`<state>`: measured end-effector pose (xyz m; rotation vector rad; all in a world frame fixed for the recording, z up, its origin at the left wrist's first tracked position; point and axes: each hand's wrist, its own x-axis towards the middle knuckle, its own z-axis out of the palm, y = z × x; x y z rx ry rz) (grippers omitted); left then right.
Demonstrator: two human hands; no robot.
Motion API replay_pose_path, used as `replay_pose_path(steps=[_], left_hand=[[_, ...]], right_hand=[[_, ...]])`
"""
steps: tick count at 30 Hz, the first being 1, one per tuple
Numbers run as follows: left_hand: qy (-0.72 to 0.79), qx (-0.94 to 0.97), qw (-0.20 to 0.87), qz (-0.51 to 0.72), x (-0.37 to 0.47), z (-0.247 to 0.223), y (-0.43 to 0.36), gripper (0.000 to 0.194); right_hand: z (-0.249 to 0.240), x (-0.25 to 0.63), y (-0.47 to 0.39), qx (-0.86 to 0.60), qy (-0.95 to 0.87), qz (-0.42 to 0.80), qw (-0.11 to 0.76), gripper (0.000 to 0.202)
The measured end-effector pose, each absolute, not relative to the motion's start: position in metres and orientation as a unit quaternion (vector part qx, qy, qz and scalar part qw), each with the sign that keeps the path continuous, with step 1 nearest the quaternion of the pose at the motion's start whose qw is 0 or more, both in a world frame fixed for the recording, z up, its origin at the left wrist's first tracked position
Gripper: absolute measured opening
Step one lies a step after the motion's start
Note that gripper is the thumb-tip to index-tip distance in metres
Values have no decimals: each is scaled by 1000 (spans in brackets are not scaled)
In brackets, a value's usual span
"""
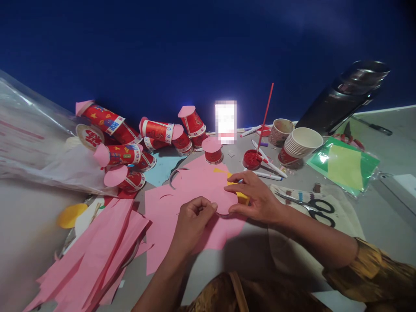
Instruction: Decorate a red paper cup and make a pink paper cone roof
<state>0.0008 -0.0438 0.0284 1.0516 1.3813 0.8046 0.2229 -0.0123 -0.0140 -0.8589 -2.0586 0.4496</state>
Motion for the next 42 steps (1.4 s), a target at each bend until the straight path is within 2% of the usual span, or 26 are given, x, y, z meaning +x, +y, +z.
replay_pose_path(steps=[4, 7, 8, 11, 15, 20, 42], left_hand=[[594, 421, 594, 342, 4, 31, -42, 36], [599, 415, 590, 348, 4, 30, -44, 35], [599, 414, 590, 350, 3, 29, -44, 35], [598, 415, 590, 350, 2, 27, -46, 35], [596, 409, 595, 352, 2, 25, -46, 36], [589, 392, 610, 357, 2, 23, -46, 37], [562, 328, 660, 376, 3, 19, -45, 44]], right_hand=[[-5, 223, -14, -414, -787, 232, 394, 47], [8, 226, -12, -516, -703, 369, 321, 32], [12, 227, -11, -531, -673, 429, 286, 34], [20, 230, -5, -503, -605, 583, 204, 45], [23, 229, -4, -459, -526, 688, 199, 48], [19, 224, -7, -447, -478, 724, 219, 47], [9, 223, -9, -458, -454, 725, 242, 46]])
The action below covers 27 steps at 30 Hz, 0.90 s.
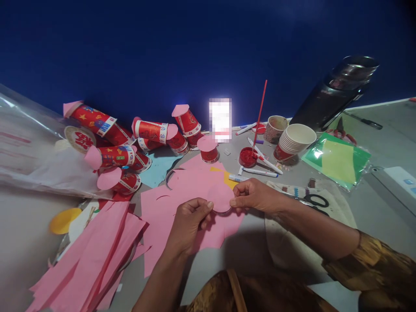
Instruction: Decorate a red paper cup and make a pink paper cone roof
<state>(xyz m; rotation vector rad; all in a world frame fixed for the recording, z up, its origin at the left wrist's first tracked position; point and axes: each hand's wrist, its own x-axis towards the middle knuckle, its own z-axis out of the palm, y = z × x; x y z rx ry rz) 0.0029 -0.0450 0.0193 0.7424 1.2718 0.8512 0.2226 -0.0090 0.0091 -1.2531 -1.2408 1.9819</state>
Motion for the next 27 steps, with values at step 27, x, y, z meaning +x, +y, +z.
replay_pose_path(steps=[27], left_hand=[[604, 532, 442, 397, -2, 33, -47, 37]], right_hand=[[12, 220, -12, -451, -446, 732, 249, 47]])
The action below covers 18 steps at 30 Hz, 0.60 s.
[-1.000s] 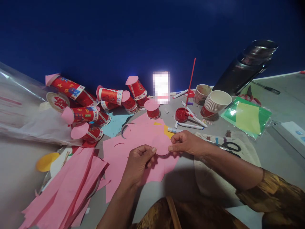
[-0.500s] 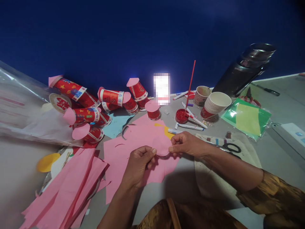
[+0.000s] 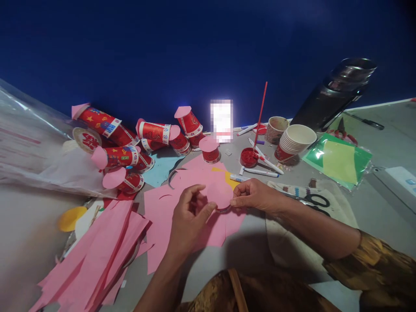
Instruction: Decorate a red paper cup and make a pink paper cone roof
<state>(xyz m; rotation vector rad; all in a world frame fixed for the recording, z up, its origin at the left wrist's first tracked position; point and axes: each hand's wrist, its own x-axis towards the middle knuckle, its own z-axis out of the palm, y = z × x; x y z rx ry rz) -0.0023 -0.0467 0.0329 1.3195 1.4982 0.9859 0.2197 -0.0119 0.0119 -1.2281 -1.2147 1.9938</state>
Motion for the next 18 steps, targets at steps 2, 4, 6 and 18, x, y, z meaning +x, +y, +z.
replay_pose_path(steps=[2, 4, 6, 18], left_hand=[[574, 602, 402, 383, -1, 36, -45, 53], [549, 648, 389, 356, 0, 36, -42, 54], [542, 663, 392, 336, 0, 35, -39, 52], [554, 639, 424, 324, 0, 30, -35, 47]], right_hand=[[14, 217, -14, -455, -438, 735, 249, 46], [14, 215, -16, -460, -431, 734, 253, 44], [14, 213, -17, -465, -427, 731, 259, 42], [9, 212, -18, -460, -426, 734, 262, 45]])
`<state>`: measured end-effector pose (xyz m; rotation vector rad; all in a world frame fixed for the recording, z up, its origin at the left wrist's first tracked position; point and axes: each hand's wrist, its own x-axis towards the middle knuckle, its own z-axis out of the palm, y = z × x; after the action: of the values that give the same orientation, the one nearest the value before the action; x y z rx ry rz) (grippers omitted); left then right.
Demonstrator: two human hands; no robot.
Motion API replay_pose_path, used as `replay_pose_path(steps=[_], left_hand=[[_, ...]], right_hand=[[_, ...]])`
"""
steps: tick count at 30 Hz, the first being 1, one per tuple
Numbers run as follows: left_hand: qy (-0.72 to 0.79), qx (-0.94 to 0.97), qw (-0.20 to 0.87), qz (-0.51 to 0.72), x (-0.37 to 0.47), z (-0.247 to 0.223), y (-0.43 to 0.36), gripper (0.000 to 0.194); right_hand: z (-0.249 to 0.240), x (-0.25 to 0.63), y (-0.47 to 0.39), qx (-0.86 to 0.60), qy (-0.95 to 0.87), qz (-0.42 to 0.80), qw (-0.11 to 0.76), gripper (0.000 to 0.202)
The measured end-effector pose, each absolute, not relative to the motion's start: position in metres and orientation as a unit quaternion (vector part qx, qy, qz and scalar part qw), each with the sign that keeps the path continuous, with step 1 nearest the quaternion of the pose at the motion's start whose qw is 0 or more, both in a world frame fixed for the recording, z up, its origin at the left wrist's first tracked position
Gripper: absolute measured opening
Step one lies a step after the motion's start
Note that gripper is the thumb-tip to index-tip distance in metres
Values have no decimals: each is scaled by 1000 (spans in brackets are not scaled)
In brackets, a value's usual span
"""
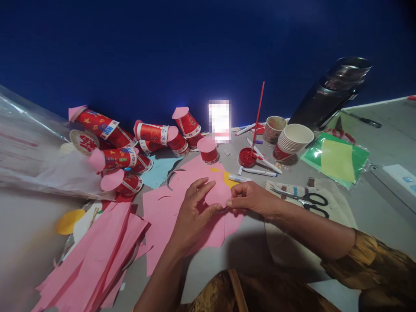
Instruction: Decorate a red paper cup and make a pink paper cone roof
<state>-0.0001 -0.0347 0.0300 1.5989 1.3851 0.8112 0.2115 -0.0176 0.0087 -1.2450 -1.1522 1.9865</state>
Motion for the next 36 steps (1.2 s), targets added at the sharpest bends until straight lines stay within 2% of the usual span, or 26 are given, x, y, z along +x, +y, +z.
replay_pose_path(steps=[3, 5, 8, 10, 14, 18, 23, 28, 36], left_hand=[[549, 632, 432, 334, 1, 30, -35, 47], [547, 626, 439, 342, 1, 30, -35, 47], [543, 618, 448, 350, 0, 26, -37, 48], [541, 614, 451, 355, 1, 23, -38, 48], [543, 593, 463, 372, 3, 23, -40, 50], [574, 552, 475, 374, 5, 29, -39, 58], [610, 484, 481, 402, 1, 25, -33, 21], [591, 465, 520, 406, -1, 21, -31, 33], [561, 388, 602, 414, 6, 23, -31, 33]], right_hand=[[9, 216, -15, -459, -460, 718, 248, 47], [11, 220, -13, -487, -516, 657, 255, 45], [12, 223, -14, -541, -618, 473, 319, 29], [10, 222, -17, -518, -687, 345, 374, 21], [-2, 217, -23, -422, -791, 203, 393, 33], [-11, 215, -24, -412, -815, 178, 365, 39], [-10, 216, -22, -398, -825, 177, 359, 38], [-8, 217, -22, -395, -832, 174, 348, 37], [-7, 217, -21, -384, -837, 165, 352, 36]])
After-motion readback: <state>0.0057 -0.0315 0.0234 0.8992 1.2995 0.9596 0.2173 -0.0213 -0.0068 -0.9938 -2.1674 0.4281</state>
